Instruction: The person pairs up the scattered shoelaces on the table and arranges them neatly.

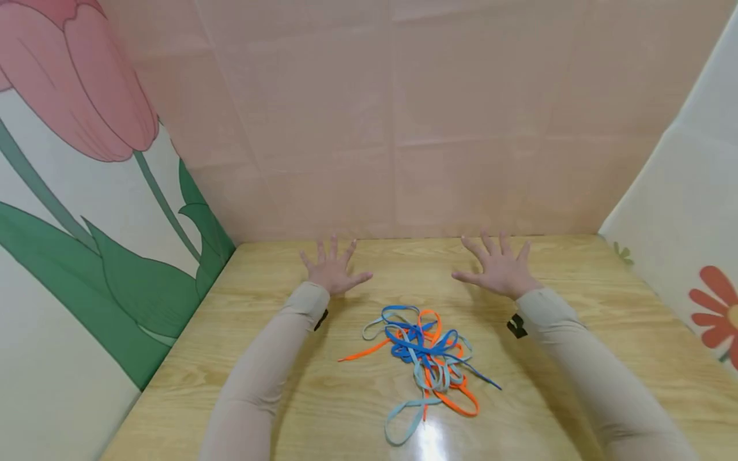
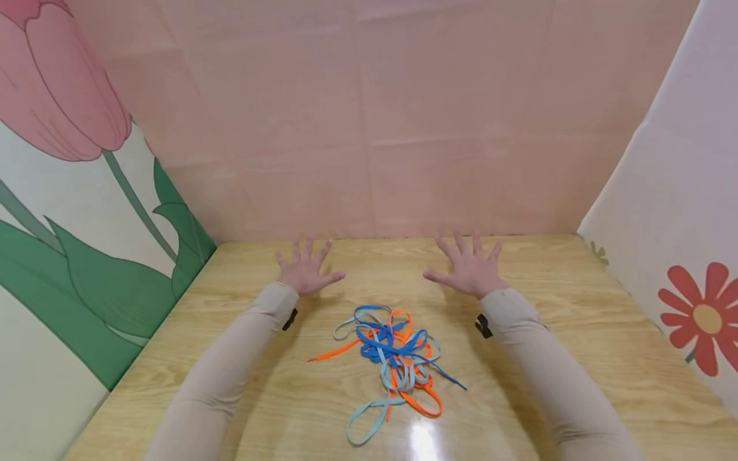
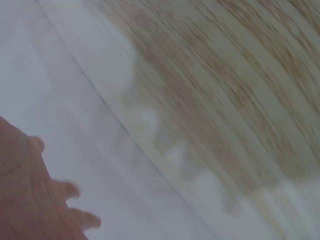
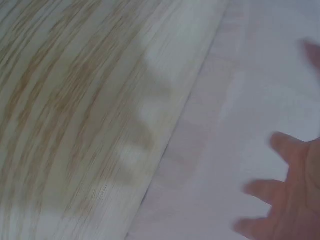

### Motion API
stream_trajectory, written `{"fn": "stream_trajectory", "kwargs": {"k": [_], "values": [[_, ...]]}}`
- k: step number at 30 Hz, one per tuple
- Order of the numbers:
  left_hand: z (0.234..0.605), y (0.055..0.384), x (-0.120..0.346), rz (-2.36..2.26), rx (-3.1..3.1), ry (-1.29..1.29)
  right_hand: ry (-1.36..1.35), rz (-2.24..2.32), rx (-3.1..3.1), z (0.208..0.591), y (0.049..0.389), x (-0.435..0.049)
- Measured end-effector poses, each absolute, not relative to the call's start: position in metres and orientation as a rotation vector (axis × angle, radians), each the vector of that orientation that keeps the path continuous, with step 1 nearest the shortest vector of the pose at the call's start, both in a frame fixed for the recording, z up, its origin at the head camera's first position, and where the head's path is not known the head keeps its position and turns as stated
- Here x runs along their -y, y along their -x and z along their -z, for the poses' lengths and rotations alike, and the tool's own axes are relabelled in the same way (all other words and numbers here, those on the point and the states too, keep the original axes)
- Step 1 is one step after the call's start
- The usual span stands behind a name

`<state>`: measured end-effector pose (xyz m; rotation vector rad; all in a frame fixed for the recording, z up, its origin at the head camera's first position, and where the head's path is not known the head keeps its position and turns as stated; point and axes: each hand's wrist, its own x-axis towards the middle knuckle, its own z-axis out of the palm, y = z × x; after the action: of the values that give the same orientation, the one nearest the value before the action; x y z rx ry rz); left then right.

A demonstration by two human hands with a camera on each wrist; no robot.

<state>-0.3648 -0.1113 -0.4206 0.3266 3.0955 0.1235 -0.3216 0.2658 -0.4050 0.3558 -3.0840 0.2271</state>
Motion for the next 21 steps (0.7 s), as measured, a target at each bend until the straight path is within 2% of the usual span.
{"fn": "stream_trajectory", "kwargs": {"k": [8,21], "values": [[0.416,0.37,0.115,-0.29,-2.857,-0.512,-0.557,-0.501,3.217,0.407,0.325,-0.267],[0.412,0.354,0.105,-0.316,-2.803,-0.602,-0.553,-0.688,3.208,0.413,0.322,-0.271]]}}
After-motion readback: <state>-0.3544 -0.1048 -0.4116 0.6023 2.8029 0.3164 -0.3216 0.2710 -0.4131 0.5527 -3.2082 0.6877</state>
